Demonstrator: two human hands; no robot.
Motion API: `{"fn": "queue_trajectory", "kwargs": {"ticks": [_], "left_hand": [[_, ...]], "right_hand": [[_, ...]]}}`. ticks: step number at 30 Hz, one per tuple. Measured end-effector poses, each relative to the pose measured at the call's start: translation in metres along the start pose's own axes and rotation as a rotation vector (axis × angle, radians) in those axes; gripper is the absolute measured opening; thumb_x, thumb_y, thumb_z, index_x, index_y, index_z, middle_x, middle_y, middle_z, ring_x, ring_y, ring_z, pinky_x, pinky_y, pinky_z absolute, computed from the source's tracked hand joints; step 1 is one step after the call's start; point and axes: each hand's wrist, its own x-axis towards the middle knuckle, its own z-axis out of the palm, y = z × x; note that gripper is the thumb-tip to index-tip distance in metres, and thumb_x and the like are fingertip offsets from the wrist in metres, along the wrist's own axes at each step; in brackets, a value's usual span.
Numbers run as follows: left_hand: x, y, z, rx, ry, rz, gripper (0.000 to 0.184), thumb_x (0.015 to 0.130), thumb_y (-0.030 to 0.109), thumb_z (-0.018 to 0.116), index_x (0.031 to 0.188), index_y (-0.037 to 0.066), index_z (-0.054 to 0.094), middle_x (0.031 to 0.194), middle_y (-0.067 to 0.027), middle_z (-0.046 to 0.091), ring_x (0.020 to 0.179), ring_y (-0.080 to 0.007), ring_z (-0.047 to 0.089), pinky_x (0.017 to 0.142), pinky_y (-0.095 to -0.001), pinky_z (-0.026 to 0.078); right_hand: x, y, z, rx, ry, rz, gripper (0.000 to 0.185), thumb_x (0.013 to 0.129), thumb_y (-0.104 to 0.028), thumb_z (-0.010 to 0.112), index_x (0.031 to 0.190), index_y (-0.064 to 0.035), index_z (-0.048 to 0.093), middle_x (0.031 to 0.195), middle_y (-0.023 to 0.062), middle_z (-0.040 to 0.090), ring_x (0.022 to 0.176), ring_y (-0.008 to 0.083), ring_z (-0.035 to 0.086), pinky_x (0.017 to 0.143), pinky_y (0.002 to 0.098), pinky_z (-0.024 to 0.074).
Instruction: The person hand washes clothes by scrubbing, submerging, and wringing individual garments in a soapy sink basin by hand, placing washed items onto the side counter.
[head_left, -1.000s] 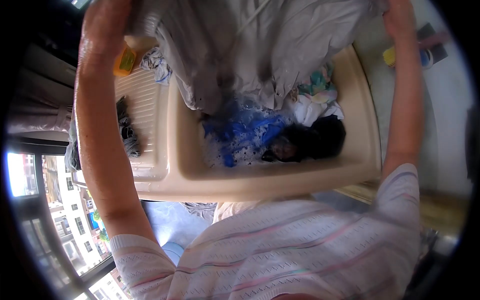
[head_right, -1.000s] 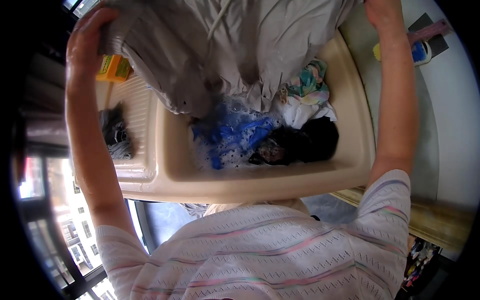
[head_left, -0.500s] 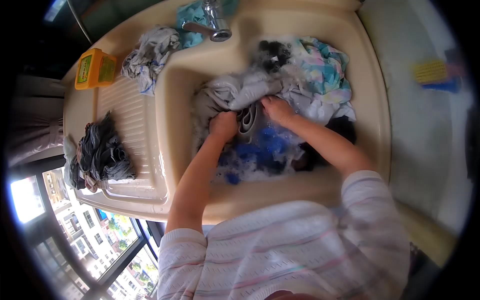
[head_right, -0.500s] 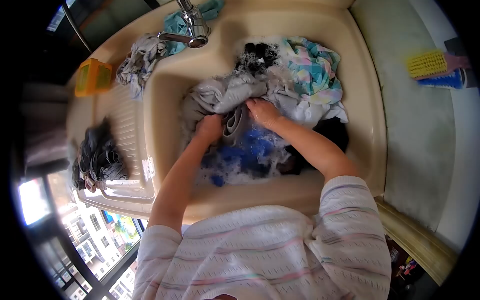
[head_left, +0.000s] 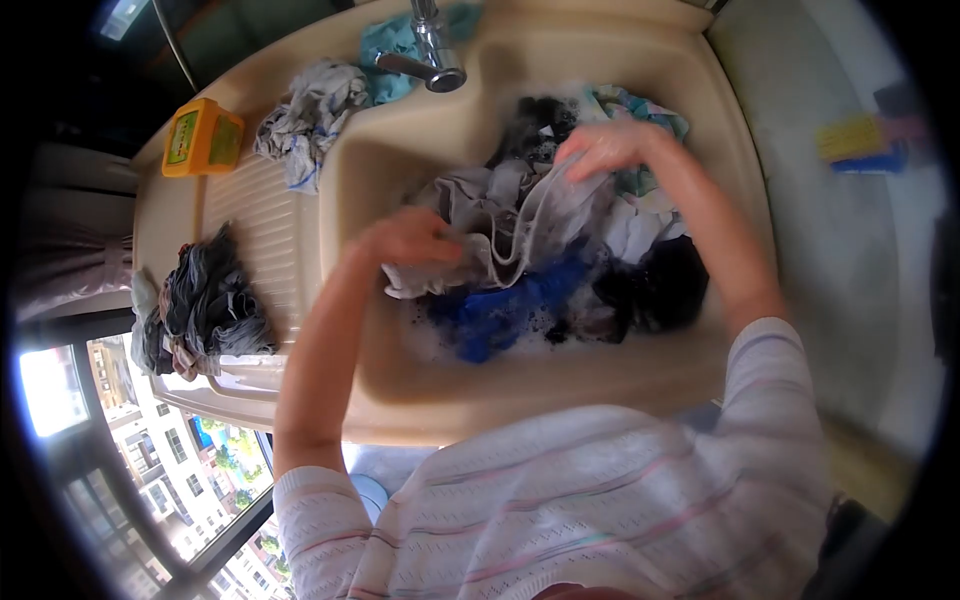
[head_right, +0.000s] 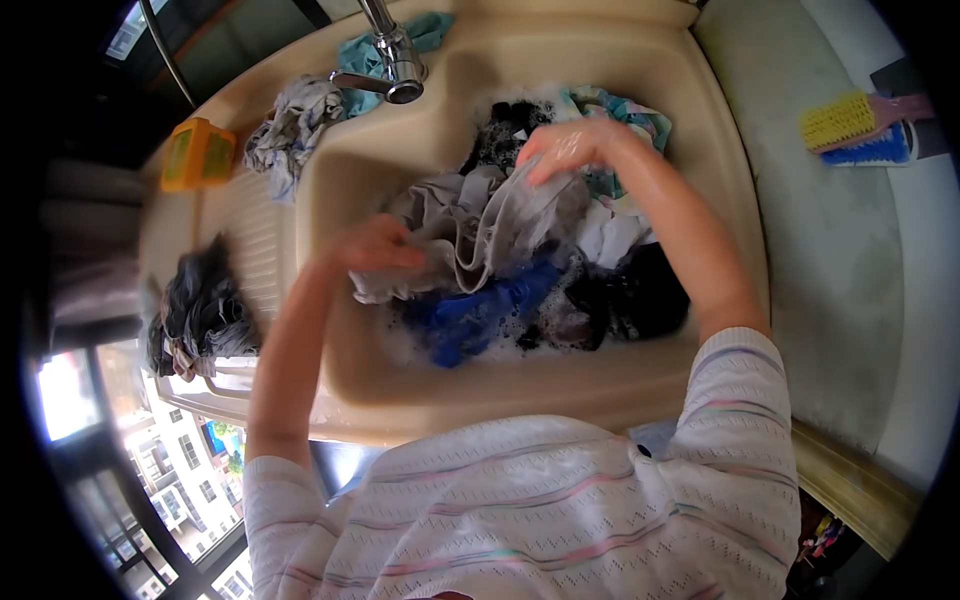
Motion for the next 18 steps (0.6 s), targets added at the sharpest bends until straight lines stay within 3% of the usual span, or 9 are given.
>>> {"fn": "queue_trajectory", "kwargs": {"ticks": [1,4,6,10,12,13,14,16,18], "left_hand": [[-0.018,-0.012,-0.012,-0.266,0.082,-0.015,0.039,0.08,0.038,0.057,0.087,0.001,0.063,0.08,-0.011,0.064,0.079,-0.0209,0.062,0.069,-0.0331,0.048],[-0.056,-0.03,-0.03,-1.129,0.19,0.08,0.039,0.084,0.035,0.055,0.091,-0.002,0.061,0.082,-0.0051,0.064,0.079,-0.0172,0.062,0.072,-0.0307,0.049],[-0.051,-0.033,-0.026,-1.328,0.229,0.22,0.039,0.085,0.034,0.054,0.097,-0.003,0.058,0.086,-0.008,0.064,0.081,-0.0186,0.061,0.074,-0.0317,0.05],[-0.017,-0.001,0.01,-1.898,0.392,0.209,0.04,0.086,0.034,0.053,0.101,-0.003,0.055,0.089,-0.0124,0.063,0.074,-0.0209,0.062,0.07,-0.0305,0.051],[0.006,0.003,0.038,-1.975,0.346,0.202,0.038,0.087,0.032,0.052,0.102,-0.003,0.054,0.09,-0.013,0.062,0.074,-0.0236,0.062,0.068,-0.0351,0.052],[0.01,0.019,0.047,-2.049,0.328,0.145,0.037,0.087,0.032,0.051,0.102,-0.002,0.054,0.089,-0.0127,0.063,0.073,-0.0244,0.062,0.065,-0.0368,0.052],[0.021,0.028,0.061,-2.06,0.323,0.137,0.041,0.085,0.037,0.054,0.101,-0.001,0.055,0.087,-0.0109,0.062,0.074,-0.0238,0.062,0.064,-0.0362,0.052],[0.033,0.039,0.08,-1.871,0.312,0.103,0.047,0.08,0.042,0.06,0.099,-0.001,0.055,0.085,-0.0098,0.061,0.076,-0.0218,0.061,0.065,-0.0337,0.051],[0.032,0.047,0.094,-1.752,0.35,0.065,0.052,0.074,0.042,0.067,0.098,-0.002,0.054,0.082,-0.0088,0.06,0.076,-0.019,0.06,0.063,-0.0319,0.05]], "right_hand": [[-0.013,0.007,-0.018,0.059,0.066,0.043,0.038,0.072,-0.022,0.062,0.104,-0.0013,0.058,0.092,0.0065,0.062,0.082,0.0162,0.058,0.071,0.0286,0.0464],[-0.04,0.036,-0.042,0.734,0.414,0.013,0.027,0.074,-0.015,0.063,0.096,0.0002,0.059,0.089,0.0061,0.061,0.08,0.0142,0.058,0.069,0.027,0.047],[-0.044,0.039,-0.045,0.946,0.589,-0.049,0.022,0.075,-0.012,0.063,0.093,0.0001,0.059,0.088,0.0069,0.06,0.079,0.0148,0.058,0.068,0.0271,0.0474],[-0.038,0.002,-0.013,0.881,0.814,0.02,0.023,0.074,-0.014,0.065,0.093,-0.002,0.059,0.084,0.0057,0.058,0.07,0.0137,0.054,0.058,0.0273,0.0445],[-0.033,-0.03,0.031,0.883,0.871,-0.026,0.033,0.076,-0.02,0.064,0.104,-0.0032,0.056,0.08,0.0048,0.057,0.062,0.0109,0.048,0.046,0.0272,0.0383],[-0.037,-0.053,0.056,0.686,0.814,-0.054,0.038,0.077,-0.021,0.063,0.108,-0.0014,0.054,0.079,0.0056,0.058,0.065,0.0106,0.051,0.05,0.0278,0.042],[-0.022,-0.063,0.092,0.623,0.84,-0.27,0.039,0.076,-0.019,0.063,0.109,-0.0008,0.052,0.088,0.0113,0.059,0.074,0.0175,0.058,0.06,0.031,0.0471],[-0.021,-0.091,0.148,0.201,0.714,-0.292,0.045,0.072,-0.016,0.064,0.112,-0.0008,0.05,0.1,0.017,0.057,0.089,0.0279,0.058,0.076,0.0336,0.0465],[-0.016,-0.079,0.168,0.081,0.582,-0.419,0.05,0.07,-0.015,0.064,0.115,-0.0018,0.048,0.106,0.0197,0.053,0.096,0.034,0.054,0.083,0.0347,0.0437]]}}
